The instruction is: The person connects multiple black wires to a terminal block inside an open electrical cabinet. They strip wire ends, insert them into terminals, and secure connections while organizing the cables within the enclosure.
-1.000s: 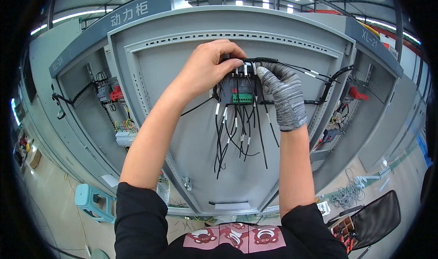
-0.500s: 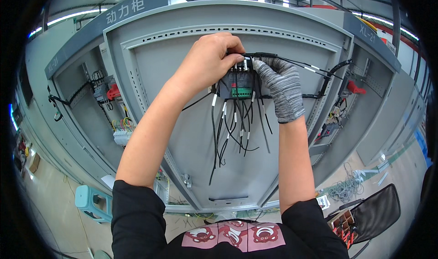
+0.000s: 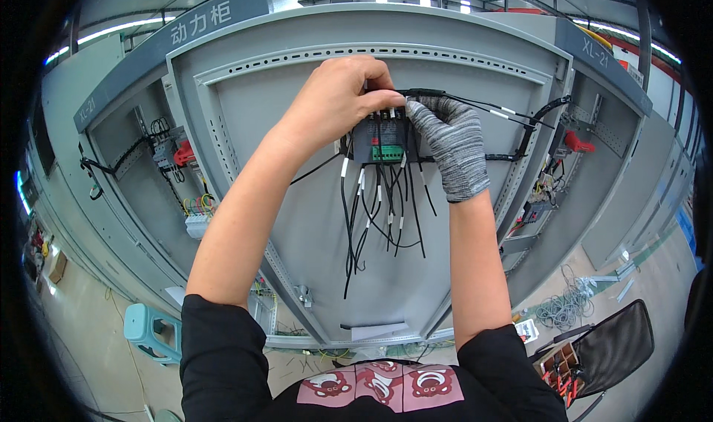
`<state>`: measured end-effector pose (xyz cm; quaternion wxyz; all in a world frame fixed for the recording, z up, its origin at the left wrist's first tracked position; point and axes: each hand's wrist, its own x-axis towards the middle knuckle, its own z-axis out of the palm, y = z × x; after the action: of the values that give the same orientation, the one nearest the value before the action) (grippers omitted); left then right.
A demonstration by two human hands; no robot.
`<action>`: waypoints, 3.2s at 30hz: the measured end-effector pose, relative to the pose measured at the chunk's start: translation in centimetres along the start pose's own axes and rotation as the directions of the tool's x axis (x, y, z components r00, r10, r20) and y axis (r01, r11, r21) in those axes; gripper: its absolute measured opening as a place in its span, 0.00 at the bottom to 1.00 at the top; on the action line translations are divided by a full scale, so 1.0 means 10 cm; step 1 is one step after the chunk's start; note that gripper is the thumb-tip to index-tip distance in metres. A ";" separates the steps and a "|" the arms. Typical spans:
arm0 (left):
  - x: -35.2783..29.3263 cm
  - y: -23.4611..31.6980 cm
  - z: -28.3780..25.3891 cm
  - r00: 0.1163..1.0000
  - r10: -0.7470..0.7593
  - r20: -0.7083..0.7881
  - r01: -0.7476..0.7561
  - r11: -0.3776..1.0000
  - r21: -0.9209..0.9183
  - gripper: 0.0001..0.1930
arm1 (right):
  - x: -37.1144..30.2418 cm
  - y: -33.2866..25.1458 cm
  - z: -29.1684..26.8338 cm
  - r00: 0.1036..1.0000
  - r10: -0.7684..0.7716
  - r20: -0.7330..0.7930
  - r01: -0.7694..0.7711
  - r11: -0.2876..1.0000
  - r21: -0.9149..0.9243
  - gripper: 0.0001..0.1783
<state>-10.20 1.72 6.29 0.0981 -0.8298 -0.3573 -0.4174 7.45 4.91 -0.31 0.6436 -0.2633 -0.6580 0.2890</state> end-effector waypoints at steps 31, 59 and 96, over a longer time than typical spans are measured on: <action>0.00 -0.08 0.01 0.997 -0.025 0.079 0.041 0.977 -0.208 0.10 | -0.11 0.00 -0.02 0.999 -0.047 -0.016 0.048 0.996 0.076 0.10; 0.02 -0.11 -0.03 0.962 0.160 0.223 -0.058 0.912 -0.406 0.08 | 0.04 -0.19 -0.44 0.896 -0.372 0.244 0.386 0.922 -0.009 0.10; 0.04 -0.26 -0.02 0.929 0.223 0.297 -0.025 0.835 -0.550 0.10 | 0.27 -0.65 -0.55 0.835 0.113 0.538 0.003 0.978 -0.210 0.10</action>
<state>-11.90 3.72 6.33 -0.1755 -0.9060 -0.1823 -0.3393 12.97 2.60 6.29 0.3900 -0.2524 -0.8324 0.3021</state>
